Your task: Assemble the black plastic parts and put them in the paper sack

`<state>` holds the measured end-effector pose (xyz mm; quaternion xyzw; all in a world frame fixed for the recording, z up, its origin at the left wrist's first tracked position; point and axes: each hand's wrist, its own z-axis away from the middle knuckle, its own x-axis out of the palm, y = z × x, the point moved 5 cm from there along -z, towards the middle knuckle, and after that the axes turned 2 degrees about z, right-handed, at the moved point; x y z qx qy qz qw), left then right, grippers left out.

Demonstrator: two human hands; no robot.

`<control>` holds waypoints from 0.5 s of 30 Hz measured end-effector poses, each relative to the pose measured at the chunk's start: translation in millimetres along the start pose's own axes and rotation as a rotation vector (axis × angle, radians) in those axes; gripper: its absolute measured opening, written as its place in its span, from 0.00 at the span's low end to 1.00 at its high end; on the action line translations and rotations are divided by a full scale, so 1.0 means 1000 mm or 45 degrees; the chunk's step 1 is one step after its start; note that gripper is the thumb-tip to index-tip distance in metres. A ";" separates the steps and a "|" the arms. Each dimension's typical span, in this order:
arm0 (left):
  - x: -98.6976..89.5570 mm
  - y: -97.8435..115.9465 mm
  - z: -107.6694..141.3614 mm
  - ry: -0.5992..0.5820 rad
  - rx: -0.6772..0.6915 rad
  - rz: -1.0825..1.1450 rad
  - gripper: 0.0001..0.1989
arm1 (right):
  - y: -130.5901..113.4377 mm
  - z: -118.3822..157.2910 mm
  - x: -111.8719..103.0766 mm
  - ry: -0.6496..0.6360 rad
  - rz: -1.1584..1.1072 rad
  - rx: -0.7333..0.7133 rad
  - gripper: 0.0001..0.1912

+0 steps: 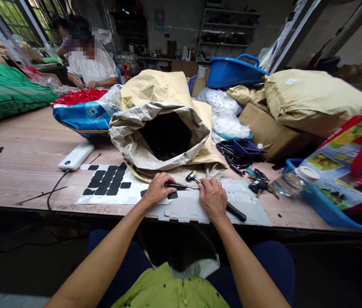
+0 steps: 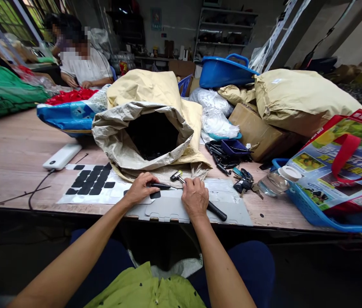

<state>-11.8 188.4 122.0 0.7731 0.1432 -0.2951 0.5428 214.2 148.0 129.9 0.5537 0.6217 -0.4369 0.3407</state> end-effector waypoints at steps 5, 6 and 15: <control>0.003 -0.003 -0.002 -0.022 -0.055 -0.053 0.09 | -0.005 0.002 -0.013 0.028 -0.157 0.005 0.12; 0.004 -0.004 -0.002 -0.022 -0.051 -0.065 0.09 | -0.009 0.004 -0.017 0.053 -0.219 0.011 0.13; 0.005 -0.007 -0.002 -0.027 -0.051 -0.052 0.11 | -0.051 0.024 -0.033 -0.071 -0.611 -0.059 0.15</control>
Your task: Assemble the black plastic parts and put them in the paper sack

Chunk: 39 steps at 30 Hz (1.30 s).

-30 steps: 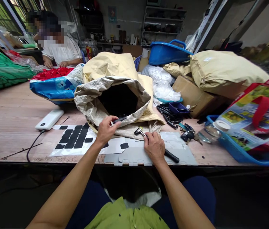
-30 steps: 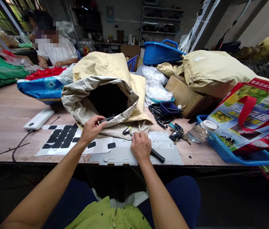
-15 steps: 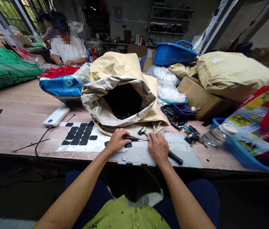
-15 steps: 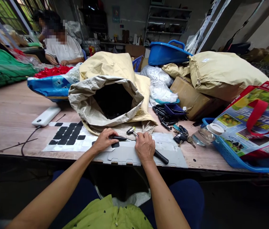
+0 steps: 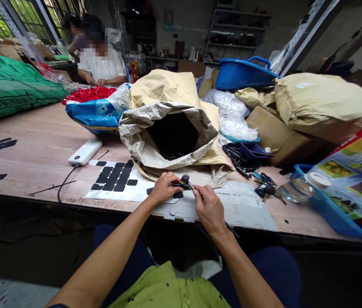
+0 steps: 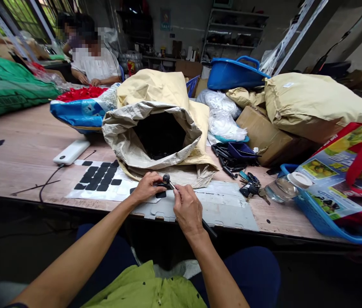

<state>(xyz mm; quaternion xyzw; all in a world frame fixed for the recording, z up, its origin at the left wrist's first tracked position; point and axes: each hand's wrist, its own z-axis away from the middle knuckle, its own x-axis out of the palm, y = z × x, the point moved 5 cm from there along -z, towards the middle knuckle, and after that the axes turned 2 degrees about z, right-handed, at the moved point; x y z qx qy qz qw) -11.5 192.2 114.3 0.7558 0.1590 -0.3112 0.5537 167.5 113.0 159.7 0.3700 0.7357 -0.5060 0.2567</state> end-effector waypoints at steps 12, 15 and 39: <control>0.000 0.002 0.000 0.003 0.010 -0.025 0.08 | -0.005 0.006 0.002 0.051 0.123 -0.051 0.16; 0.000 0.002 0.000 0.012 0.003 -0.006 0.09 | -0.001 0.007 -0.004 0.096 0.113 -0.033 0.17; -0.002 0.011 0.004 0.004 0.030 -0.102 0.13 | 0.068 -0.026 0.004 0.139 0.594 0.145 0.13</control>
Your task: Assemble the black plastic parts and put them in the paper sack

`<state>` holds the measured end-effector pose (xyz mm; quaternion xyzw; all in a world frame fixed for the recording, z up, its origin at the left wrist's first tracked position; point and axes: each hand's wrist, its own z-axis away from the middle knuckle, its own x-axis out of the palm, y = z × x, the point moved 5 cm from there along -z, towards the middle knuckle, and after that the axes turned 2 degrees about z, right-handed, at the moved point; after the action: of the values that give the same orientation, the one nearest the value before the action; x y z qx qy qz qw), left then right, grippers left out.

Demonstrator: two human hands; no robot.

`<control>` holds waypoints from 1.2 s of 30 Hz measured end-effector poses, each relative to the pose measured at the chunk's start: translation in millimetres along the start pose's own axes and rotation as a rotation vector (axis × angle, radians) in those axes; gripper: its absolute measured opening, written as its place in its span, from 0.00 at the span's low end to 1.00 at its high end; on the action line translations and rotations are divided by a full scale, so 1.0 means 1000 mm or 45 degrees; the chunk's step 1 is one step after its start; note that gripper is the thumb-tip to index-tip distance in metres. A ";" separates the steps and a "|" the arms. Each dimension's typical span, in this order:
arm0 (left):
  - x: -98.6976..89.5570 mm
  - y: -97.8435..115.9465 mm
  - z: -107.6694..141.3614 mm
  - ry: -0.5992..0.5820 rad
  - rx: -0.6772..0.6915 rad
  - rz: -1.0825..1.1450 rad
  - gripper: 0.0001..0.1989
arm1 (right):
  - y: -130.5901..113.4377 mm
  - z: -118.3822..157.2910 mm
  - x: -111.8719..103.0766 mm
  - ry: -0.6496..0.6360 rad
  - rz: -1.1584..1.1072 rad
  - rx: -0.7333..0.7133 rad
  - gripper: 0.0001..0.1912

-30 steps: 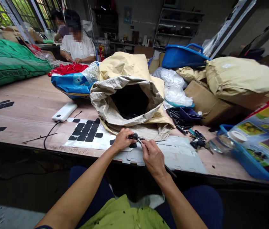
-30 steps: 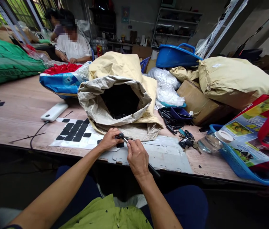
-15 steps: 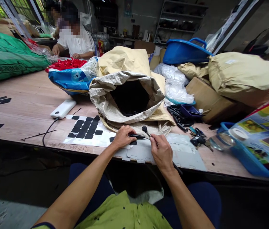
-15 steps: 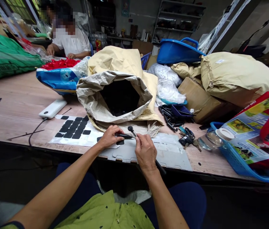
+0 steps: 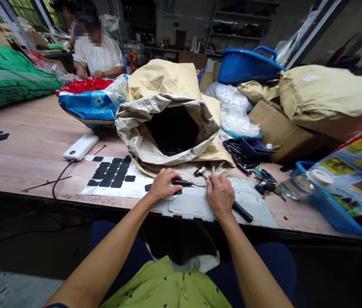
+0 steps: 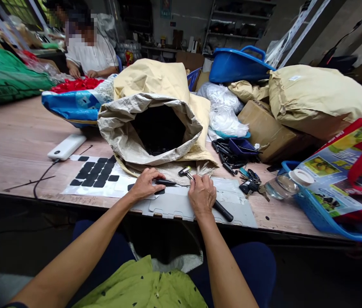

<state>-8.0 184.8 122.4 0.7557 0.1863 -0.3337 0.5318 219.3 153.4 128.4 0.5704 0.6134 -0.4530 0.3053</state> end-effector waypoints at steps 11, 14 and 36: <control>-0.007 0.058 0.047 0.002 0.358 0.295 0.07 | 0.000 0.000 -0.002 -0.021 0.037 -0.011 0.12; 0.028 0.085 0.095 -0.347 0.509 0.447 0.11 | -0.001 0.000 -0.002 -0.024 0.035 -0.012 0.13; 0.189 -0.066 0.164 -0.698 -0.748 0.536 0.24 | 0.000 0.001 -0.002 -0.002 0.057 -0.017 0.11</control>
<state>33.5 43.0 -89.8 0.4779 -0.0324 -0.3391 0.8096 219.3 151.7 130.2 0.5816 0.6033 -0.4425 0.3194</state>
